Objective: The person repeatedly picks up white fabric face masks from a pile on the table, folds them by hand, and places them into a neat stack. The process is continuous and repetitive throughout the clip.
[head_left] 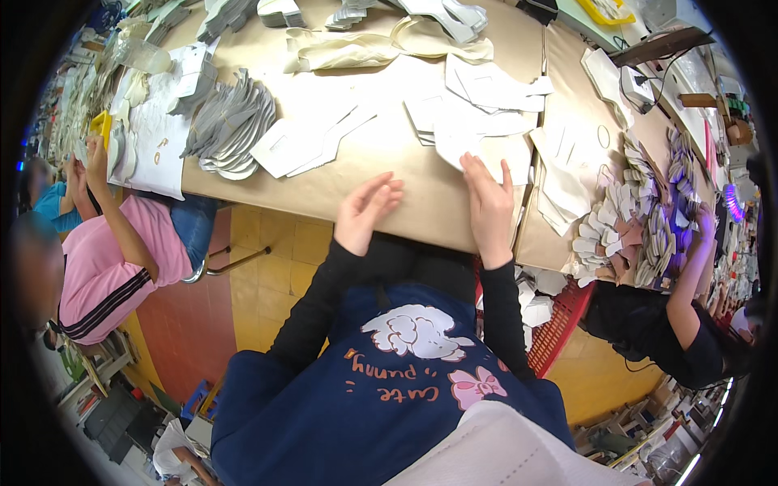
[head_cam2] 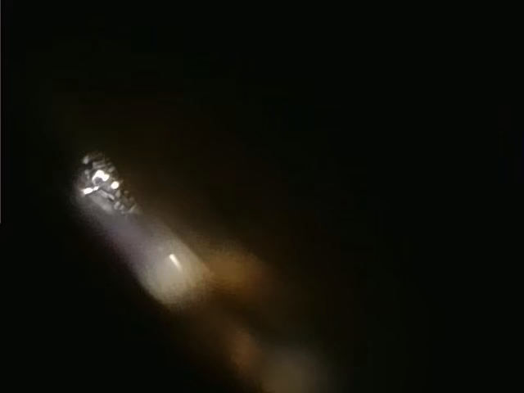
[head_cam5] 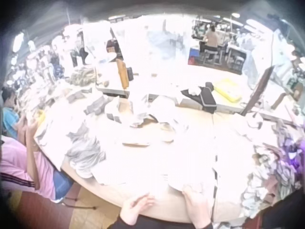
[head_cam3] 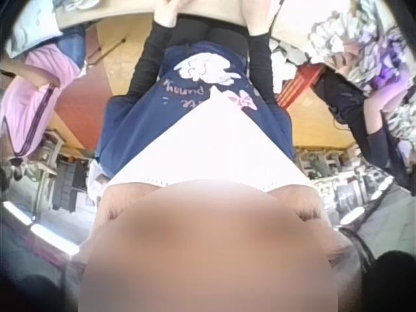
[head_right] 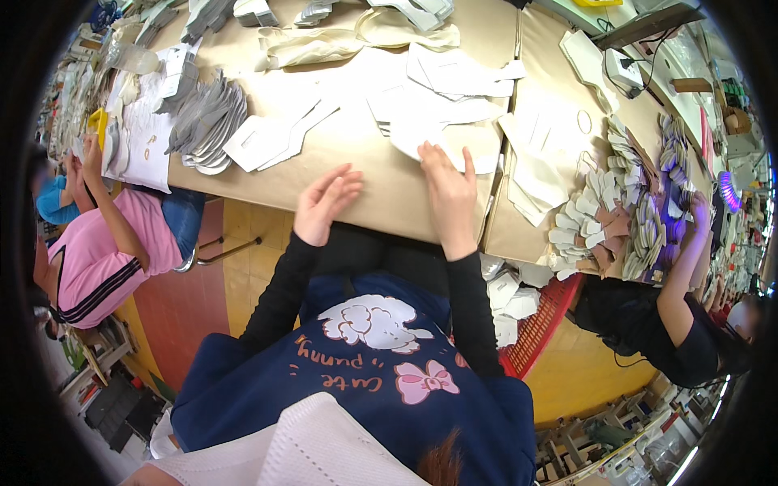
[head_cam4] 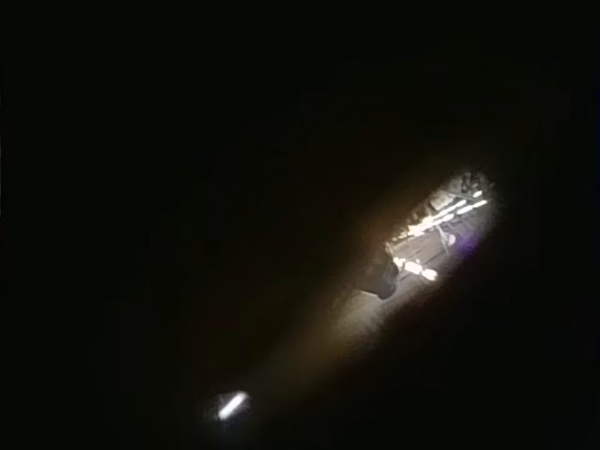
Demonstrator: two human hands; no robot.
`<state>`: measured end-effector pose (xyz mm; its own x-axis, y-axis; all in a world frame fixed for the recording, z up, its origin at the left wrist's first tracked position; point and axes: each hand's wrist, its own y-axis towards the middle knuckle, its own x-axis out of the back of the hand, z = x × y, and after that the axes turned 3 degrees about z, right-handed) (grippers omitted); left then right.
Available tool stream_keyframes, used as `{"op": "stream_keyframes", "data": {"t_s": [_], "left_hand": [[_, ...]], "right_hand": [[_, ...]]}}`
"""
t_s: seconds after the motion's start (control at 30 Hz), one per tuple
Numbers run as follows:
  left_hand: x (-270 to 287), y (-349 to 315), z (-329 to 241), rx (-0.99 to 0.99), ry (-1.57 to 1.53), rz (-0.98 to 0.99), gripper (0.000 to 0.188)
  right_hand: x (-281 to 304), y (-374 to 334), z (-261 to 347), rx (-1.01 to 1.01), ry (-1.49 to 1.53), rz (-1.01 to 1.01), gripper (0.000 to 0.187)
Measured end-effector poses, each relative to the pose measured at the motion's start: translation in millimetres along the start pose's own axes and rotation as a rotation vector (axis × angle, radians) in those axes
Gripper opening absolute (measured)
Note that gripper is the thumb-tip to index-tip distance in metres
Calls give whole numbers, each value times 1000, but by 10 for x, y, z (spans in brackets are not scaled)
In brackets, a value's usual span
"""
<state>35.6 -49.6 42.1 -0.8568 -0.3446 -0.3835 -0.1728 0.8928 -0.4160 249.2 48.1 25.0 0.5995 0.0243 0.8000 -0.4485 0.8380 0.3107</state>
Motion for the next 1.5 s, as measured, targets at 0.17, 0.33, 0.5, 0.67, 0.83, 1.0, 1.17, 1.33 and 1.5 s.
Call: {"op": "stream_keyframes", "data": {"t_s": [0.17,0.33,0.5,0.67,0.83,1.0,1.17,1.33,1.5], "left_hand": [[-234,-26,205,179,-236,62,41],[-213,-2,194,141,49,66,36],[-305,-133,5,-195,345,337,34],[-510,-271,-176,-736,771,445,26],[-517,-328,-258,-571,543,390,39],[-597,-367,-190,-306,-18,345,42],[-517,-318,-190,-44,-107,269,41],[-400,-292,-238,36,-99,291,30],[-343,-266,-261,18,-55,258,29]], "right_hand": [[143,-512,303,128,38,171,35],[244,-623,402,-24,197,152,37],[334,-560,536,-308,620,63,38],[351,-511,610,-630,1294,-89,27],[515,-432,667,-510,1232,-106,28],[697,-279,777,-117,583,22,38],[799,-256,906,-131,307,-19,33],[878,-193,785,-256,278,-142,31],[882,-205,663,-391,549,92,31]]}}
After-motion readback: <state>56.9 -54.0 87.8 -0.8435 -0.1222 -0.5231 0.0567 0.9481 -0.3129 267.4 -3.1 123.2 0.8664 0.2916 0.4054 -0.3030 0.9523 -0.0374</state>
